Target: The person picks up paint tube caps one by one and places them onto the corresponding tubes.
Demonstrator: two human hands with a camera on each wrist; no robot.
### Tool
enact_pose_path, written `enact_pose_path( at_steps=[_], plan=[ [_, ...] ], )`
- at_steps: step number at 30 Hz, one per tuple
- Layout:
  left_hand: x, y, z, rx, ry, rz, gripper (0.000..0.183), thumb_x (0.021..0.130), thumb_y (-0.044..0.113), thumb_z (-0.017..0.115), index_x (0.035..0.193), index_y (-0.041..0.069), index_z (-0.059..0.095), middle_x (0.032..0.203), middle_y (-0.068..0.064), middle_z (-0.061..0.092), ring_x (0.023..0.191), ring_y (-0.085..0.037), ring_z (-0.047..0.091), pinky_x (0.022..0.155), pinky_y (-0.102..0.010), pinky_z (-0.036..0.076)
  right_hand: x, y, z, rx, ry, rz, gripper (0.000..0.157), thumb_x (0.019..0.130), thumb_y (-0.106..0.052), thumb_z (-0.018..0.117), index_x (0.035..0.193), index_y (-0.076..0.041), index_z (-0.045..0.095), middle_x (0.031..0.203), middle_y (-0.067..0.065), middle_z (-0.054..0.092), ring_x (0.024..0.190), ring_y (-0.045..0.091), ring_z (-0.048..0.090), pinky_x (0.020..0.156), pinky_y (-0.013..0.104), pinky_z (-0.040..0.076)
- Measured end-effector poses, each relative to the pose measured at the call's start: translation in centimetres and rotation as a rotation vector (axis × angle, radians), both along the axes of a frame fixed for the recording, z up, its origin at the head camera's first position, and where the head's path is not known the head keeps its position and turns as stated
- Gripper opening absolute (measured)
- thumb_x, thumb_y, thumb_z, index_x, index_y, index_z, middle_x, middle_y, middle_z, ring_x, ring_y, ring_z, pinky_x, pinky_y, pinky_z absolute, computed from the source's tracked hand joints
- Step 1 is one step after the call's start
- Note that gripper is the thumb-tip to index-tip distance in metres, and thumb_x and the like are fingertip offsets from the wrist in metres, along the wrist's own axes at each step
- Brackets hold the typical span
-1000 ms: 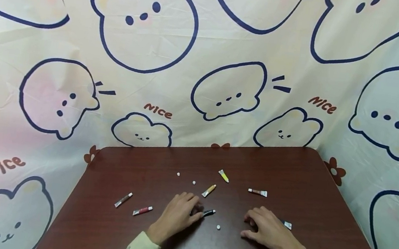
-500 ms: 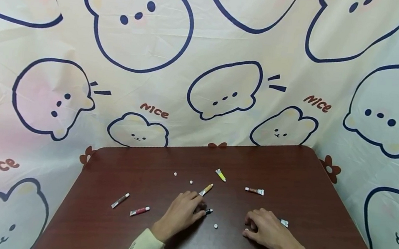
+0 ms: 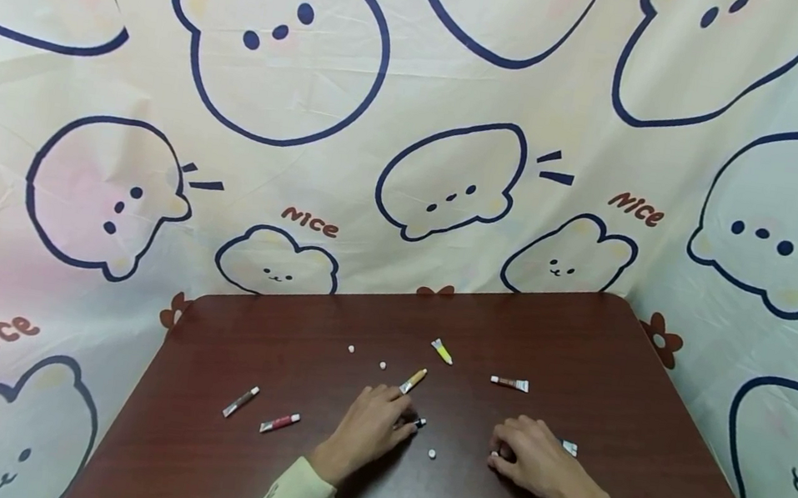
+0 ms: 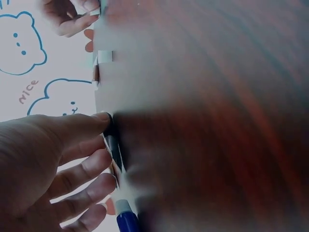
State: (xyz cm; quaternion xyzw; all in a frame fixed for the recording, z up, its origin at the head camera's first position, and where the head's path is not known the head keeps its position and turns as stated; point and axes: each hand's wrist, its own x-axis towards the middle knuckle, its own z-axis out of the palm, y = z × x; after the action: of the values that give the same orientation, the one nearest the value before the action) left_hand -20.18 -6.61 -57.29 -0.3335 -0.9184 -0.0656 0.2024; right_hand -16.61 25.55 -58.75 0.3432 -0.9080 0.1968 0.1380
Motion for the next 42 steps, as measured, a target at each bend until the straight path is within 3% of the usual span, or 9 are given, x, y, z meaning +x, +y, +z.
enact_pose_path(
  at_steps=[8, 18, 29, 38, 42],
  plan=[
    [0.1, 0.0, -0.2, -0.037, -0.03, 0.023, 0.018, 0.091, 0.041, 0.089, 0.096, 0.027, 0.078, 0.099, 0.011, 0.076, 0.089, -0.012, 0.069, 0.072, -0.026, 0.038, -0.4, -0.4, 1.2, 0.041, -0.073, -0.079, 0.027, 0.088, -0.022, 0.09, 0.091, -0.032, 0.065, 0.085, -0.024, 0.057, 0.08, -0.004, 0.049, 0.072, 0.032, 0.042],
    [0.1, -0.1, -0.3, 0.005, 0.019, -0.008, 0.02, 0.088, 0.037, 0.092, 0.091, 0.025, 0.076, 0.093, 0.011, 0.074, 0.083, -0.011, 0.067, 0.07, -0.025, 0.037, -1.3, -1.0, 1.9, 0.041, -0.141, -0.129, 0.016, 0.095, -0.02, 0.083, 0.094, -0.027, 0.069, 0.087, -0.023, 0.063, 0.081, -0.002, 0.055, 0.077, 0.037, 0.048],
    [0.5, -0.3, 0.6, 0.025, 0.061, -0.005, 0.024, 0.088, 0.04, 0.092, 0.094, 0.024, 0.075, 0.087, 0.011, 0.071, 0.074, -0.01, 0.066, 0.067, -0.023, 0.031, -1.9, -2.0, 2.6, 0.013, -0.152, -0.117, 0.014, 0.095, -0.016, 0.081, 0.097, -0.025, 0.071, 0.092, -0.022, 0.064, 0.087, 0.001, 0.057, 0.08, 0.04, 0.049],
    [0.5, -0.6, 0.9, 0.059, 0.06, -0.034, 0.023, 0.089, 0.036, 0.091, 0.096, 0.023, 0.075, 0.09, 0.01, 0.072, 0.076, -0.01, 0.068, 0.068, -0.026, 0.04, -2.2, -3.0, 2.7, -0.014, -0.066, -0.107, 0.02, 0.09, -0.015, 0.086, 0.097, -0.026, 0.071, 0.09, -0.024, 0.062, 0.087, 0.0, 0.057, 0.084, 0.042, 0.051],
    [0.5, -0.8, 1.0, 0.077, 0.065, -0.049, 0.023, 0.089, 0.036, 0.091, 0.097, 0.023, 0.074, 0.092, 0.009, 0.072, 0.078, -0.011, 0.068, 0.069, -0.027, 0.041, -2.4, -3.2, 2.6, -0.027, -0.059, -0.092, 0.021, 0.089, -0.015, 0.087, 0.095, -0.026, 0.07, 0.088, -0.022, 0.062, 0.086, -0.001, 0.056, 0.081, 0.037, 0.051]
  ],
)
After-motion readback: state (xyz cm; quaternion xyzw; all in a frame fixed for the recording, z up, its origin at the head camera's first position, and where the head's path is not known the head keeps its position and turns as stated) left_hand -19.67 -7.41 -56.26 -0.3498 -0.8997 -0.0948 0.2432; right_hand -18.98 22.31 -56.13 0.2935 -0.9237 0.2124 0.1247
